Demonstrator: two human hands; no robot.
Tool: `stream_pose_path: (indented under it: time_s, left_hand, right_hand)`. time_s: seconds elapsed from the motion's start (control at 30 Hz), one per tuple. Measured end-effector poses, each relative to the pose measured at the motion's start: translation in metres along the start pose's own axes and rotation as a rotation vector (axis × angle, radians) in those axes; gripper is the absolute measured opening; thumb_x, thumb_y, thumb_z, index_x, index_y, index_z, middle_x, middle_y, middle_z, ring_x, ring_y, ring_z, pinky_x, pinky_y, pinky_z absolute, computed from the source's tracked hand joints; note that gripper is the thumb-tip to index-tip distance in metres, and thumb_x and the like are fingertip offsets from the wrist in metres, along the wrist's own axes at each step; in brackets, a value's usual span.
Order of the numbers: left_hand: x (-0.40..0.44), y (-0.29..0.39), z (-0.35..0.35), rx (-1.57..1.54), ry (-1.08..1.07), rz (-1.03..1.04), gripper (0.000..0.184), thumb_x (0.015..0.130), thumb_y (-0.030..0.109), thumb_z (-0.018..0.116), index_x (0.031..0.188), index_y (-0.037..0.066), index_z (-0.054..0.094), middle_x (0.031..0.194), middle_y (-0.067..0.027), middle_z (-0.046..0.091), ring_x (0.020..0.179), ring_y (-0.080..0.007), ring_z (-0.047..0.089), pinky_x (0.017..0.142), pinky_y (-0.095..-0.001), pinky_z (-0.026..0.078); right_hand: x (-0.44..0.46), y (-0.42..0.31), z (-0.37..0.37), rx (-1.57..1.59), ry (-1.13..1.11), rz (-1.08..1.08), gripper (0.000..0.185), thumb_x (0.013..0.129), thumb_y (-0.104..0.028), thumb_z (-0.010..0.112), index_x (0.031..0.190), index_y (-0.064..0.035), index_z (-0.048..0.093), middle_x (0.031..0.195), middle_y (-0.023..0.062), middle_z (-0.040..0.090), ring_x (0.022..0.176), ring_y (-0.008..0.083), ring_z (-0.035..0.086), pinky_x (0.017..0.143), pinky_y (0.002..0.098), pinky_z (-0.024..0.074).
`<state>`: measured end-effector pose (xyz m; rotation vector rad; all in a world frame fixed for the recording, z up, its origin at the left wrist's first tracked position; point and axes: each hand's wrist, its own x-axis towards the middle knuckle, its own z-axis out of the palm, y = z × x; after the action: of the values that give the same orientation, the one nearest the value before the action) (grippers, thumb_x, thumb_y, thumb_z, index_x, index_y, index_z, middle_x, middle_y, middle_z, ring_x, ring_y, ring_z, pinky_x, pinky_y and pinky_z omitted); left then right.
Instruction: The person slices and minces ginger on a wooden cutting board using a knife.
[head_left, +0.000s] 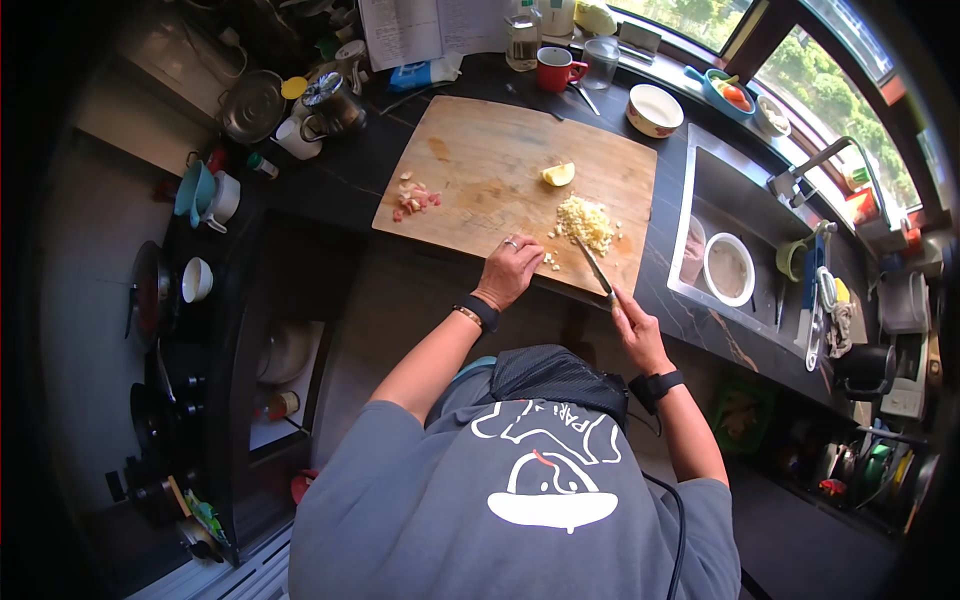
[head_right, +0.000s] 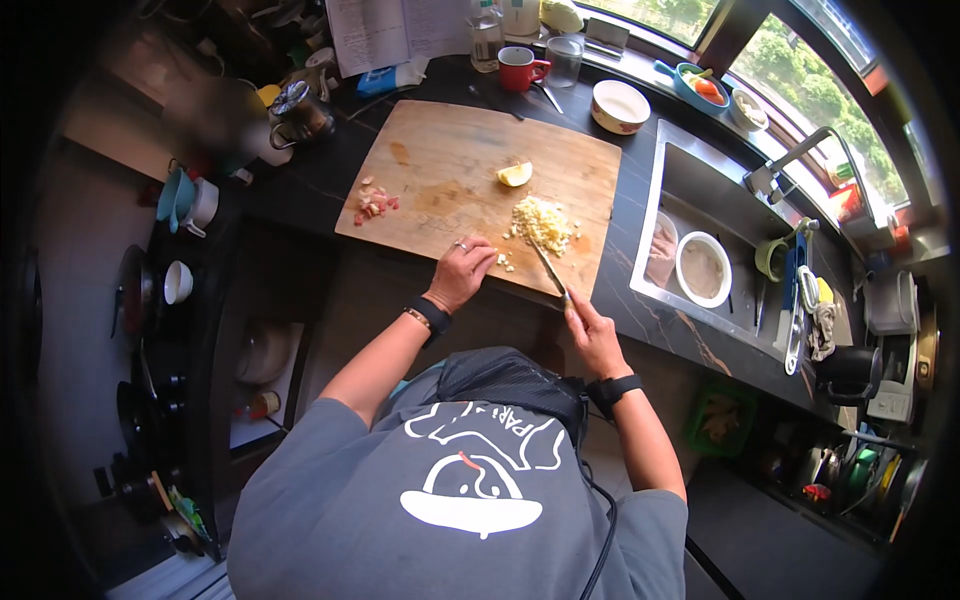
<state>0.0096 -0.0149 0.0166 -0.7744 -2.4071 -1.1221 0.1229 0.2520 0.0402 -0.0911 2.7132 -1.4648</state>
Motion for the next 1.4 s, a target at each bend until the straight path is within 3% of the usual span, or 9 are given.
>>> stream_pose_path:
  time_s: [0.17, 0.4, 0.67, 0.8, 0.87, 0.9, 0.97, 1.23, 1.4]
  left_hand:
    - [0.033, 0.010, 0.022, 0.258, -0.021, -0.146, 0.018, 0.080, 0.026, 0.077, 0.090, 0.011, 0.071, 0.096, -0.0069, 0.060, 0.095, -0.0274, 0.059, 0.082, -0.0410, 0.047]
    - [0.048, -0.003, 0.045, 0.342, -0.149, -0.318, 0.015, 0.079, 0.023, 0.077, 0.088, 0.011, 0.072, 0.099, -0.0094, 0.061, 0.100, -0.0308, 0.058, 0.085, -0.0429, 0.049]
    - [0.058, -0.022, 0.021, 0.183, -0.151, -0.254, 0.009, 0.082, 0.015, 0.074, 0.087, 0.008, 0.072, 0.093, -0.0106, 0.063, 0.093, -0.0319, 0.061, 0.082, -0.0415, 0.050]
    - [0.051, -0.021, -0.011, 0.123, -0.020, -0.257, 0.008, 0.082, 0.011, 0.074, 0.087, 0.005, 0.070, 0.091, -0.0099, 0.063, 0.090, -0.0305, 0.062, 0.079, -0.0411, 0.050]
    - [0.037, -0.022, -0.018, 0.143, 0.002, -0.186, 0.008, 0.082, 0.009, 0.073, 0.087, 0.005, 0.069, 0.090, -0.0100, 0.062, 0.089, -0.0309, 0.062, 0.078, -0.0412, 0.050]
    - [0.030, -0.021, -0.021, 0.172, -0.019, -0.147, 0.009, 0.081, 0.010, 0.074, 0.086, 0.006, 0.068, 0.090, -0.0097, 0.061, 0.089, -0.0312, 0.060, 0.079, -0.0415, 0.049]
    - [0.017, -0.021, -0.022, 0.207, -0.049, -0.102, 0.011, 0.081, 0.011, 0.074, 0.086, 0.007, 0.065, 0.090, -0.0093, 0.058, 0.088, -0.0313, 0.058, 0.079, -0.0416, 0.049]
    - [0.011, -0.008, 0.000, 0.167, -0.090, -0.131, 0.010, 0.083, 0.009, 0.072, 0.089, 0.005, 0.066, 0.093, -0.0106, 0.060, 0.090, -0.0313, 0.060, 0.078, -0.0402, 0.050]
    - [0.010, -0.003, 0.004, 0.108, -0.070, -0.180, 0.010, 0.084, 0.008, 0.071, 0.092, 0.004, 0.066, 0.093, -0.0117, 0.059, 0.091, -0.0320, 0.060, 0.080, -0.0403, 0.051]
  right_hand:
    - [0.005, -0.003, 0.002, 0.069, 0.122, -0.035, 0.041, 0.098, -0.014, 0.060, 0.139, -0.0102, 0.055, 0.070, 0.0101, 0.054, 0.063, 0.0094, 0.047, 0.064, 0.0264, 0.0471]
    - [0.001, 0.007, -0.001, 0.080, 0.065, -0.034, 0.041, 0.097, -0.013, 0.062, 0.138, -0.0099, 0.056, 0.069, 0.0108, 0.052, 0.060, 0.0094, 0.045, 0.061, 0.0269, 0.0457]
    - [0.006, -0.015, -0.004, 0.059, -0.227, -0.019, 0.042, 0.098, -0.015, 0.060, 0.140, -0.0127, 0.055, 0.071, 0.0143, 0.058, 0.059, 0.0145, 0.052, 0.064, 0.0288, 0.0480]
    - [0.021, -0.013, 0.010, 0.103, -0.254, -0.075, 0.042, 0.098, -0.015, 0.059, 0.140, -0.0123, 0.055, 0.081, 0.0156, 0.067, 0.064, 0.0190, 0.060, 0.069, 0.0311, 0.0507]
    - [0.024, -0.010, 0.012, 0.108, -0.260, -0.109, 0.040, 0.099, -0.018, 0.060, 0.139, -0.0122, 0.056, 0.105, 0.0167, 0.071, 0.067, 0.0137, 0.055, 0.070, 0.0285, 0.0499]
    - [0.025, -0.006, 0.013, 0.110, -0.260, -0.109, 0.040, 0.099, -0.018, 0.060, 0.139, -0.0122, 0.056, 0.105, 0.0167, 0.071, 0.067, 0.0137, 0.055, 0.070, 0.0285, 0.0499]
    - [0.026, 0.002, 0.012, 0.101, -0.211, -0.170, 0.041, 0.098, -0.016, 0.059, 0.138, -0.0128, 0.056, 0.086, 0.0196, 0.069, 0.067, 0.0254, 0.064, 0.072, 0.0331, 0.0519]
    - [0.022, 0.004, -0.014, -0.026, -0.192, -0.018, 0.042, 0.097, -0.018, 0.061, 0.139, -0.0150, 0.057, 0.075, 0.0223, 0.058, 0.057, 0.0243, 0.051, 0.065, 0.0324, 0.0497]
    - [0.021, 0.003, -0.007, 0.037, -0.199, -0.095, 0.042, 0.097, -0.017, 0.062, 0.138, -0.0152, 0.057, 0.073, 0.0216, 0.058, 0.056, 0.0244, 0.051, 0.064, 0.0324, 0.0496]
